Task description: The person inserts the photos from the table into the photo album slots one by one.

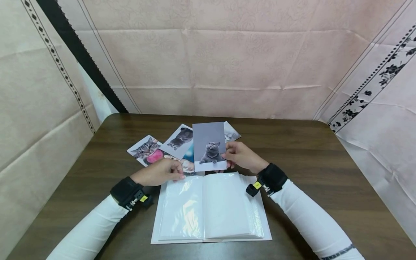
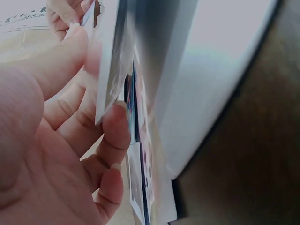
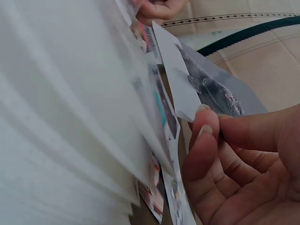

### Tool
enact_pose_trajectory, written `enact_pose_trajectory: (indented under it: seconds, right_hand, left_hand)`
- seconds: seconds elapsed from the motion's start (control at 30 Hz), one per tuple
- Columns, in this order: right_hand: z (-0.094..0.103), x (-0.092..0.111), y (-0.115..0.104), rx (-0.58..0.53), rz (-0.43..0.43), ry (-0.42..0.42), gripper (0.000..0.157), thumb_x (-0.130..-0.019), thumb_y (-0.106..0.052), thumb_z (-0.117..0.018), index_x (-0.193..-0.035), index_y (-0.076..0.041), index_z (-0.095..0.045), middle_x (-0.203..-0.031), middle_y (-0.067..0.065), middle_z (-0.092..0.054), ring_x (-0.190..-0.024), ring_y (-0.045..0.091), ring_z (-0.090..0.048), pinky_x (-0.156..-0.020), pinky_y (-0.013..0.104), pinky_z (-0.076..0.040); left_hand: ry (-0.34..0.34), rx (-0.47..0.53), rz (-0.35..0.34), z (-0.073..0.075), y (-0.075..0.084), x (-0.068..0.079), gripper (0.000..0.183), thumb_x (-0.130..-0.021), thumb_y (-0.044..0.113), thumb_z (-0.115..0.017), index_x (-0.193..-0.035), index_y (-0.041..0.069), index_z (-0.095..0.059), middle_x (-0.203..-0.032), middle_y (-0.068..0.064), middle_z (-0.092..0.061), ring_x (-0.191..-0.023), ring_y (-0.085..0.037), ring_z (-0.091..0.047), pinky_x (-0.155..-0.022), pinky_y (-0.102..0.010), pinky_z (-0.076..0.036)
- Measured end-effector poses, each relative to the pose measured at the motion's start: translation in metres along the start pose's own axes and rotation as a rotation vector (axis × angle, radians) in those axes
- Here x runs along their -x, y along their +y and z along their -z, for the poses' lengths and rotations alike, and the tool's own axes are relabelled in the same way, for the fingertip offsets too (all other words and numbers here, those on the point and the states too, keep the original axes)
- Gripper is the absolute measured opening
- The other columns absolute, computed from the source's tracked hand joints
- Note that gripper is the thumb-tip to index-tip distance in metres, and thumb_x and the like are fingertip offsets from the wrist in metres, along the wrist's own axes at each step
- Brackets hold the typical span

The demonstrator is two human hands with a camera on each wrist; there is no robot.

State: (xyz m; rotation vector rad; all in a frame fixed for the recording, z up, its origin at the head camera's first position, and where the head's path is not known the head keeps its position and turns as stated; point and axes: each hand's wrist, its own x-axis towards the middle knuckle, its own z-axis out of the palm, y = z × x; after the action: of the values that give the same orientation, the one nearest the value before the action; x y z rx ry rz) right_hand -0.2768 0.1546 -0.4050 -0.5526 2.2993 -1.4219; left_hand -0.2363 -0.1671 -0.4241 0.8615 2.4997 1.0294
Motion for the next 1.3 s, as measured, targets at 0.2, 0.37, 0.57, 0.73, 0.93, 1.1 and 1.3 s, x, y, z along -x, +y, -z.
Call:
enact_pose_trajectory:
  seconds: [0.2, 0.37, 0.57, 0.73, 0.93, 1.1, 1.3]
  right_hand:
    - [-0.006, -0.008, -0.002, 0.024, 0.041, -0.048, 0.013, -0.095, -0.009, -0.057, -0.094, -0.002, -0.046, -0.07, 0.01, -0.059, -0.065, 0.024, -0.057, -0.061, 0.029, -0.05]
    - [-0.009, -0.015, -0.004, 0.039, 0.046, -0.08, 0.014, -0.094, -0.009, -0.058, -0.093, -0.003, -0.046, -0.069, 0.009, -0.058, -0.064, 0.025, -0.057, -0.061, 0.03, -0.049]
    - [-0.01, -0.024, -0.01, 0.015, 0.003, -0.14, 0.015, -0.094, -0.009, -0.058, -0.101, -0.002, -0.046, -0.069, 0.011, -0.059, -0.068, 0.041, -0.06, -0.07, 0.043, -0.055]
    - [-0.011, -0.028, -0.015, 0.022, -0.016, -0.144, 0.015, -0.094, -0.008, -0.057, -0.101, -0.001, -0.046, -0.071, 0.012, -0.059, -0.072, 0.046, -0.058, -0.073, 0.05, -0.054]
    - [-0.012, -0.032, -0.014, 0.023, -0.026, -0.134, 0.015, -0.094, -0.008, -0.057, -0.1, -0.002, -0.045, -0.072, 0.012, -0.06, -0.07, 0.038, -0.058, -0.068, 0.042, -0.052]
    - [-0.013, -0.034, -0.014, 0.013, -0.021, -0.16, 0.016, -0.094, -0.009, -0.058, -0.1, -0.002, -0.045, -0.072, 0.012, -0.06, -0.07, 0.037, -0.057, -0.068, 0.042, -0.052]
    - [-0.014, -0.035, -0.016, -0.004, -0.03, -0.212, 0.017, -0.094, -0.012, -0.058, -0.099, -0.003, -0.045, -0.068, 0.011, -0.058, -0.072, 0.05, -0.053, -0.067, 0.053, -0.053]
  left_hand:
    - [-0.033, -0.011, 0.015, 0.005, 0.001, 0.002, 0.012, -0.092, 0.03, -0.063, -0.087, 0.021, -0.068, -0.071, 0.003, -0.052, -0.069, -0.016, -0.048, -0.058, -0.025, -0.038]
    - [-0.064, -0.026, 0.014, 0.01, 0.002, 0.004, 0.01, -0.091, 0.03, -0.063, -0.09, 0.021, -0.069, -0.075, 0.002, -0.055, -0.073, -0.017, -0.051, -0.06, -0.026, -0.04]
    - [-0.093, -0.037, 0.01, 0.015, -0.001, 0.005, 0.011, -0.092, 0.03, -0.062, -0.094, 0.021, -0.069, -0.082, 0.003, -0.059, -0.072, -0.017, -0.052, -0.056, -0.025, -0.039]
    - [-0.11, -0.032, -0.015, 0.017, -0.001, 0.006, 0.012, -0.093, 0.029, -0.06, -0.093, 0.02, -0.068, -0.079, 0.002, -0.059, -0.071, -0.017, -0.05, -0.057, -0.026, -0.039]
    - [-0.112, 0.001, -0.032, 0.018, 0.002, 0.008, 0.014, -0.094, 0.029, -0.059, -0.1, 0.02, -0.068, -0.075, 0.002, -0.059, -0.074, -0.017, -0.053, -0.062, -0.028, -0.042]
    - [-0.106, 0.004, -0.053, 0.019, 0.001, 0.008, 0.015, -0.094, 0.029, -0.059, -0.101, 0.021, -0.069, -0.077, 0.002, -0.06, -0.075, -0.015, -0.055, -0.065, -0.028, -0.044]
    - [-0.094, -0.003, -0.058, 0.021, -0.001, 0.007, 0.015, -0.091, 0.029, -0.063, -0.101, 0.021, -0.071, -0.088, 0.003, -0.062, -0.082, -0.015, -0.056, -0.071, -0.029, -0.047]
